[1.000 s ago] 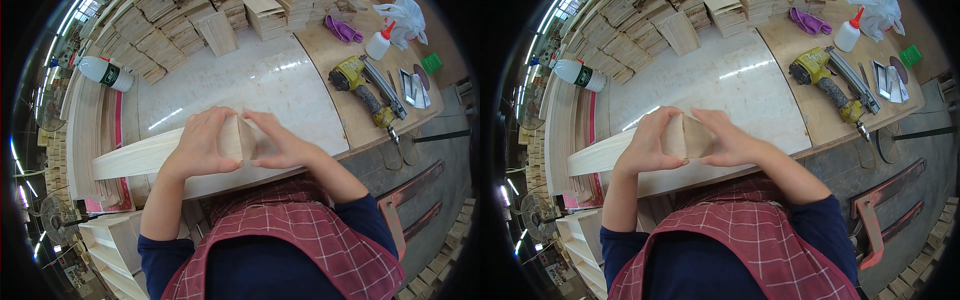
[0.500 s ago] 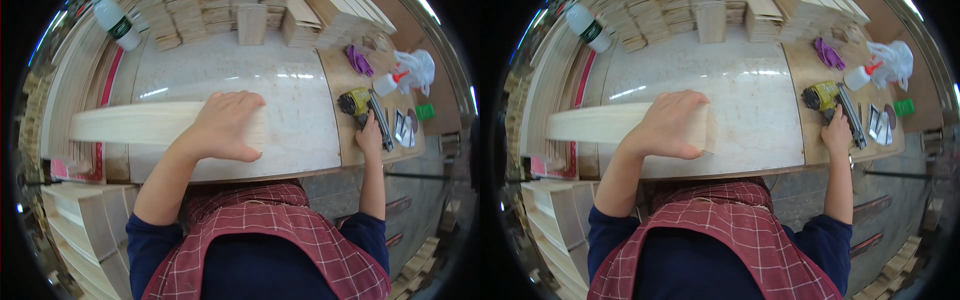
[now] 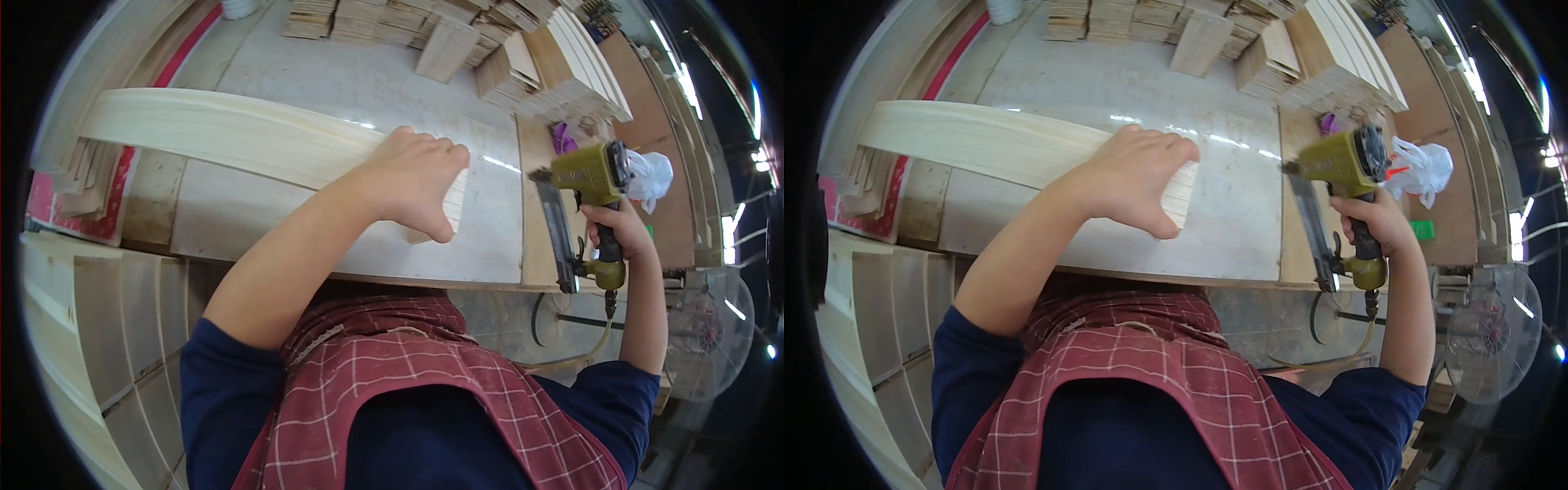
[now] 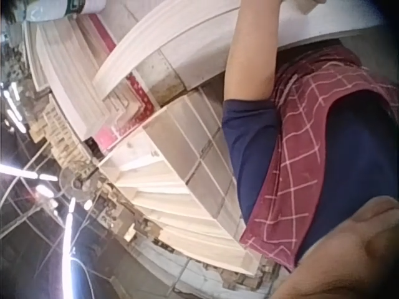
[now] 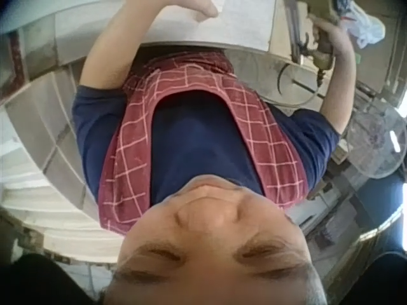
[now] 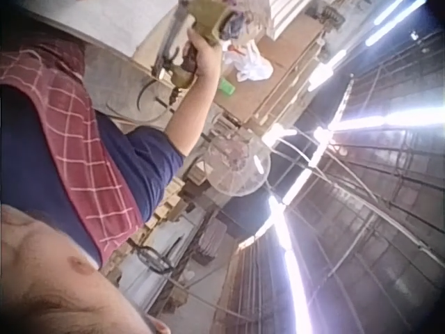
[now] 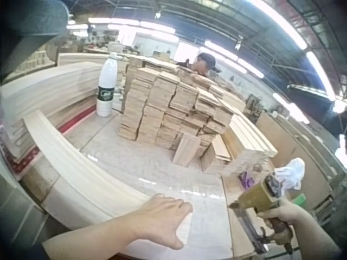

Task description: Apply glue and use a pneumatic nail gun to assemble wooden box components at a workbench.

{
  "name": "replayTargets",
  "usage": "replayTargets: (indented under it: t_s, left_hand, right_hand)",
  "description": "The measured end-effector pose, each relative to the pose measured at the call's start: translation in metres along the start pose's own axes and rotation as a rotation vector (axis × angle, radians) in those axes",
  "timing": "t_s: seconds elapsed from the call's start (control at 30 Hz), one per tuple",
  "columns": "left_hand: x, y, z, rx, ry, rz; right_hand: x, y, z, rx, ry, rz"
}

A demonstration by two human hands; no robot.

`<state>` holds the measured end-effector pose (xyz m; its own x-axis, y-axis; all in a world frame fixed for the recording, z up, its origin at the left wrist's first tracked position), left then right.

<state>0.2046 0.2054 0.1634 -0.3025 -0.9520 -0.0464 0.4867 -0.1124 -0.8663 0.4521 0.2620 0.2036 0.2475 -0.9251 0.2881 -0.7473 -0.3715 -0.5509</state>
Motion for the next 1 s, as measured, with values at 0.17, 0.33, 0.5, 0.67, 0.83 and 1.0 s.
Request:
replayTargets:
  t_s: [0.17,0.33,0.5,0.67,0.83,1.0]
  left_hand:
    - [-0.001,0.0,-0.002,-0.006,-0.011,-0.009]
    - [-0.002,0.002,0.0,-0.024,-0.023,-0.023]
    - [-0.001,0.002,-0.003,-0.002,-0.061,-0.058]
    - [-0.002,0.001,-0.002,-0.024,-0.039,-0.046]
    - [-0.004,0.002,-0.003,-0.004,-0.047,-0.049]
    - [-0.002,0.001,-0.002,-0.055,-0.05,-0.071]
  right_hand:
    - [0.026,0.045,-0.098,0.218,-0.132,-0.277]
    - [0.026,0.073,-0.128,0.31,-0.128,-0.366]
    - [0.018,0.084,-0.131,0.367,-0.145,-0.397]
    - [0.015,0.083,-0.126,0.359,-0.116,-0.418]
    - [0.013,0.082,-0.123,0.385,-0.095,-0.438]
    - [0.032,0.09,-0.138,0.37,-0.121,-0.398]
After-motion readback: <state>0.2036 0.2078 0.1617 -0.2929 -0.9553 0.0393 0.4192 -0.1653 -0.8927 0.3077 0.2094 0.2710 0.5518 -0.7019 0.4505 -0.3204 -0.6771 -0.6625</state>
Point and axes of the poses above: each hand's wrist, its own x-axis away from the middle knuckle, its own y-axis out of the palm, z = x × y, the point moved 9 cm from there along -x, towards the middle knuckle, and after that the axes turned 14 degrees about -y, right-handed, at the moved point
